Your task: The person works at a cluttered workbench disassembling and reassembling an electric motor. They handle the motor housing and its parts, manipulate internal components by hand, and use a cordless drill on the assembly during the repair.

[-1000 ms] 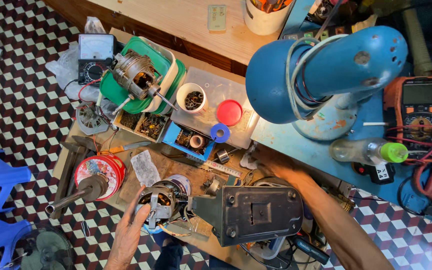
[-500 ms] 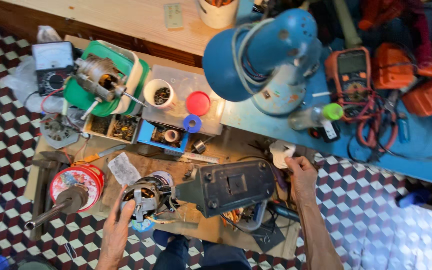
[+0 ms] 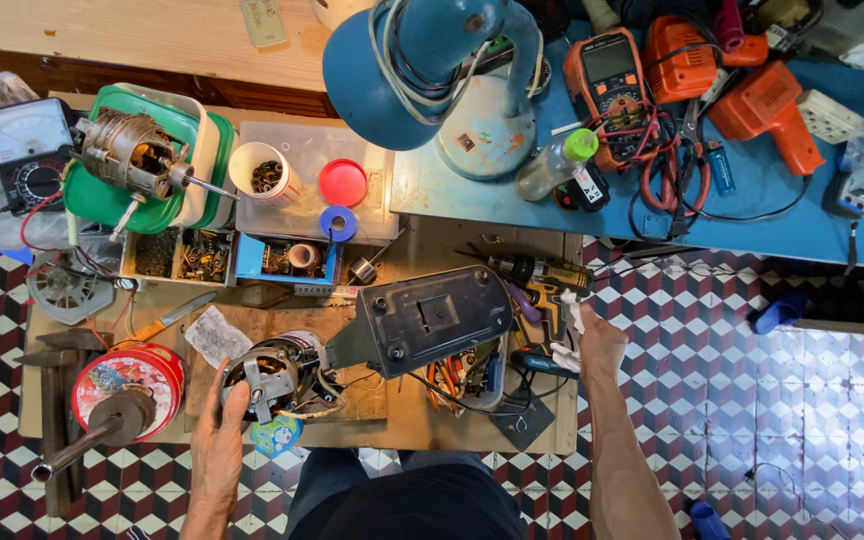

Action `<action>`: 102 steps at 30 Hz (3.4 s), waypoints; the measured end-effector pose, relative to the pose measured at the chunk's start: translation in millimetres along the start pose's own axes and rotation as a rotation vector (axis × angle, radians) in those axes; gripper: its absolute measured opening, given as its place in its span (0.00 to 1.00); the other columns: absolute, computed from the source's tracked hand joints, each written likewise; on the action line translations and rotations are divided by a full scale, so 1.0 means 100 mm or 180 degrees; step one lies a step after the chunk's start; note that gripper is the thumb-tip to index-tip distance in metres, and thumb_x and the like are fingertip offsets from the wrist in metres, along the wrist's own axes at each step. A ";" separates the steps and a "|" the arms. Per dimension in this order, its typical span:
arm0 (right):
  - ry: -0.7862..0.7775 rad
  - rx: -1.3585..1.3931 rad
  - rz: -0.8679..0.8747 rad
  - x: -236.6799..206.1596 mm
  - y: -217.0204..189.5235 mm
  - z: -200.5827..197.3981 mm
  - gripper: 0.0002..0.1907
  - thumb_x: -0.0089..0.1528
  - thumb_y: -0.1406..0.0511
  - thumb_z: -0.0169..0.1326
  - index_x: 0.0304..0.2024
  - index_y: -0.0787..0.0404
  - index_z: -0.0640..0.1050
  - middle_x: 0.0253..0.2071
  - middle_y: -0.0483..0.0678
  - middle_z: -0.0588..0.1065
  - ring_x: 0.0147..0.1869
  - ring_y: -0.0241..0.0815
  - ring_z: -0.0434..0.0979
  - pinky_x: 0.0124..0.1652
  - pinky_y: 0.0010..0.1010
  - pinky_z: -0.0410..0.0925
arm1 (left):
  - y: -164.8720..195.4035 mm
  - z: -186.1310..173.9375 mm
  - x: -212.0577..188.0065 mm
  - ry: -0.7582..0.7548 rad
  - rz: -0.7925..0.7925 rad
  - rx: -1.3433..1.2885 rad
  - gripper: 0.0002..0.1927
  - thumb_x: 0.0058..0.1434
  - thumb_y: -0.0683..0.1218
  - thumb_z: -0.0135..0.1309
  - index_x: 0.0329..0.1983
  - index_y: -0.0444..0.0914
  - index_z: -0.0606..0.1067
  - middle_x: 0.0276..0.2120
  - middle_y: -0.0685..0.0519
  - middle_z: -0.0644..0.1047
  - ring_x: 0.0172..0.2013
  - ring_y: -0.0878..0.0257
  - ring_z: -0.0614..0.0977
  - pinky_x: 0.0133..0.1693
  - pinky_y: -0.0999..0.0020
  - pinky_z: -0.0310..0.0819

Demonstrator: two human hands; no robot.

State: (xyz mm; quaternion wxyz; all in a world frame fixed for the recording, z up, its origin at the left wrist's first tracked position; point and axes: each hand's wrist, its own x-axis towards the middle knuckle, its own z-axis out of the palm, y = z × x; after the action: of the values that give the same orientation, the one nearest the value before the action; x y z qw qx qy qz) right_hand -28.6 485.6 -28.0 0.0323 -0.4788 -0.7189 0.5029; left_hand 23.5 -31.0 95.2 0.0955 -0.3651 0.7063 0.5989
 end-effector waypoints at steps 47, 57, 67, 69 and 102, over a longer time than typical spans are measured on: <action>0.0752 -0.0292 -0.0271 -0.22 0.50 -0.34 0.15 0.59 0.70 0.51 0.44 0.60 0.86 0.35 0.54 0.82 0.35 0.45 0.81 0.37 0.34 0.71 | -0.67 -0.01 0.61 0.0289 -0.0390 -0.0095 0.38 0.65 0.61 0.50 0.75 0.42 0.61 0.63 0.47 0.70 0.62 0.56 0.71 0.59 0.56 0.64; -0.0764 0.2279 0.0854 -0.19 0.29 0.07 0.13 0.67 0.62 0.44 0.40 0.60 0.79 0.19 0.43 0.67 0.18 0.35 0.62 0.18 0.28 0.54 | -0.69 0.02 0.54 0.0377 -0.0473 -0.0092 0.40 0.65 0.63 0.50 0.76 0.42 0.60 0.63 0.47 0.70 0.62 0.56 0.71 0.60 0.54 0.64; -0.0922 0.1305 0.0557 -0.87 0.53 0.30 0.16 0.68 0.69 0.48 0.56 0.63 0.80 0.53 0.49 0.78 0.49 0.35 0.76 0.47 0.27 0.67 | -0.77 -0.09 0.32 0.0337 -0.0461 -0.0088 0.41 0.64 0.64 0.50 0.77 0.43 0.59 0.62 0.47 0.69 0.62 0.55 0.71 0.60 0.51 0.63; -0.0994 0.2272 0.0604 -0.92 0.49 0.36 0.16 0.68 0.69 0.51 0.56 0.67 0.80 0.55 0.51 0.78 0.54 0.37 0.76 0.53 0.27 0.68 | -0.77 -0.10 0.30 0.0255 -0.0430 -0.0130 0.43 0.63 0.65 0.50 0.77 0.43 0.57 0.63 0.46 0.69 0.62 0.55 0.71 0.60 0.50 0.63; -0.1285 -0.0876 0.0510 0.05 -0.34 0.25 0.25 0.54 0.68 0.61 0.53 0.72 0.75 0.43 0.60 0.80 0.39 0.50 0.83 0.38 0.37 0.76 | -0.31 0.00 0.14 0.0095 -0.0290 -0.0326 0.38 0.64 0.61 0.50 0.74 0.39 0.62 0.64 0.44 0.71 0.63 0.57 0.71 0.60 0.62 0.63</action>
State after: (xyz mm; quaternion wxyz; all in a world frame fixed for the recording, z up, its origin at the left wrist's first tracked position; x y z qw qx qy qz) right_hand -66.8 470.2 -17.0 -0.2173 -0.4241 -0.7322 0.4867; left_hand 32.7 -37.3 63.3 0.0933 -0.4102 0.6587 0.6237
